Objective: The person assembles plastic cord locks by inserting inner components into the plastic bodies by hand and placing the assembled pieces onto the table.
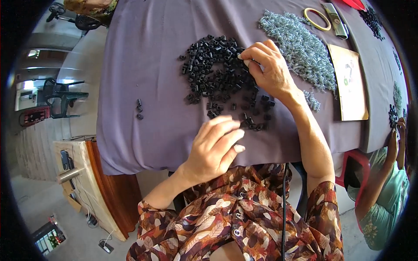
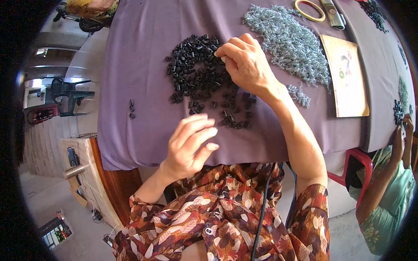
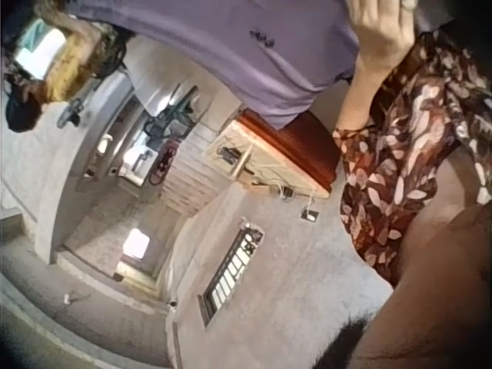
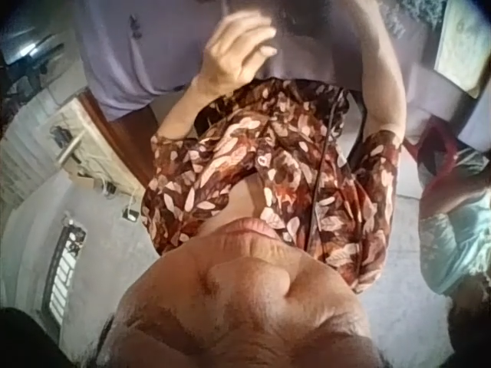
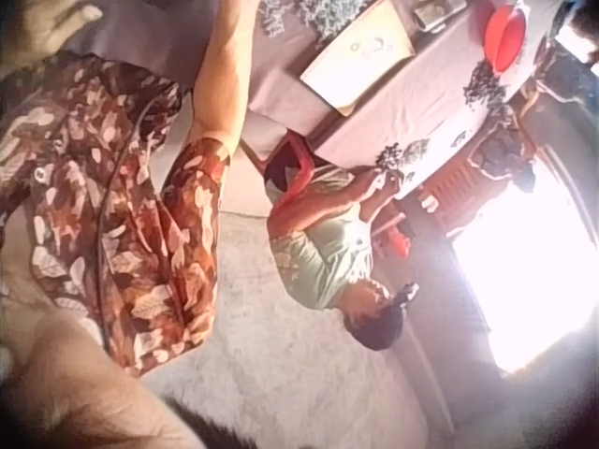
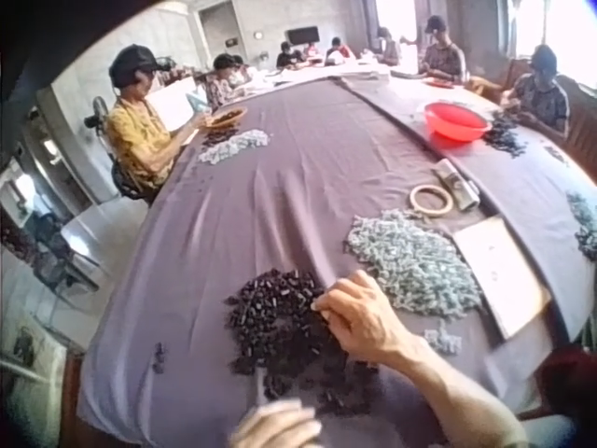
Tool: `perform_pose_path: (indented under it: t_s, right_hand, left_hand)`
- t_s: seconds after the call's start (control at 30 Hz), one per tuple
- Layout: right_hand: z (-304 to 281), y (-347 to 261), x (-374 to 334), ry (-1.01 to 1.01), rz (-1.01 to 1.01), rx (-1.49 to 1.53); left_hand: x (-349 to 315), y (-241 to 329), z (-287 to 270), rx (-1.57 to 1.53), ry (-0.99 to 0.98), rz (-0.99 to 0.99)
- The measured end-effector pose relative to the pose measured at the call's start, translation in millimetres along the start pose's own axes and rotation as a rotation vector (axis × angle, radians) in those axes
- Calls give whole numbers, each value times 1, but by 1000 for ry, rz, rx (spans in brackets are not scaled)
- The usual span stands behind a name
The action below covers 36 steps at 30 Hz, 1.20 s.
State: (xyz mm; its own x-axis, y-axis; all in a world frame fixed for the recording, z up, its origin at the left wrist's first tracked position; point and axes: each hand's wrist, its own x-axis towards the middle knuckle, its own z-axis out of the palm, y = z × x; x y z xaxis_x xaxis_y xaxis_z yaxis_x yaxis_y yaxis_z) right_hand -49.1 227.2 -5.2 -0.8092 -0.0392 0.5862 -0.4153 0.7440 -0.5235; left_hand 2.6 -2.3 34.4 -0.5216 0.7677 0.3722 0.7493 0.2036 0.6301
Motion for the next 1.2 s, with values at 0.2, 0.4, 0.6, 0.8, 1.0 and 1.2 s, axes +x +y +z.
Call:
perform_pose_path:
  t_s: [0.2,0.4,0.6,0.8,1.0,1.2]
  right_hand:
    - [-3,6,0,44,29,-48]
    - [-19,14,4,127,138,-87]
    - [-16,20,0,95,129,-57]
    - [-2,16,-4,26,163,67]
    - [8,11,-7,-104,169,10]
    - [10,1,-8,-207,164,-203]
  left_hand:
    - [22,-5,54,217,-244,244]
    - [53,-37,64,369,-244,359]
    - [58,-62,48,456,-207,286]
    - [71,-85,32,598,-137,316]
    - [89,-108,19,562,-17,290]
    - [96,-113,9,68,414,63]
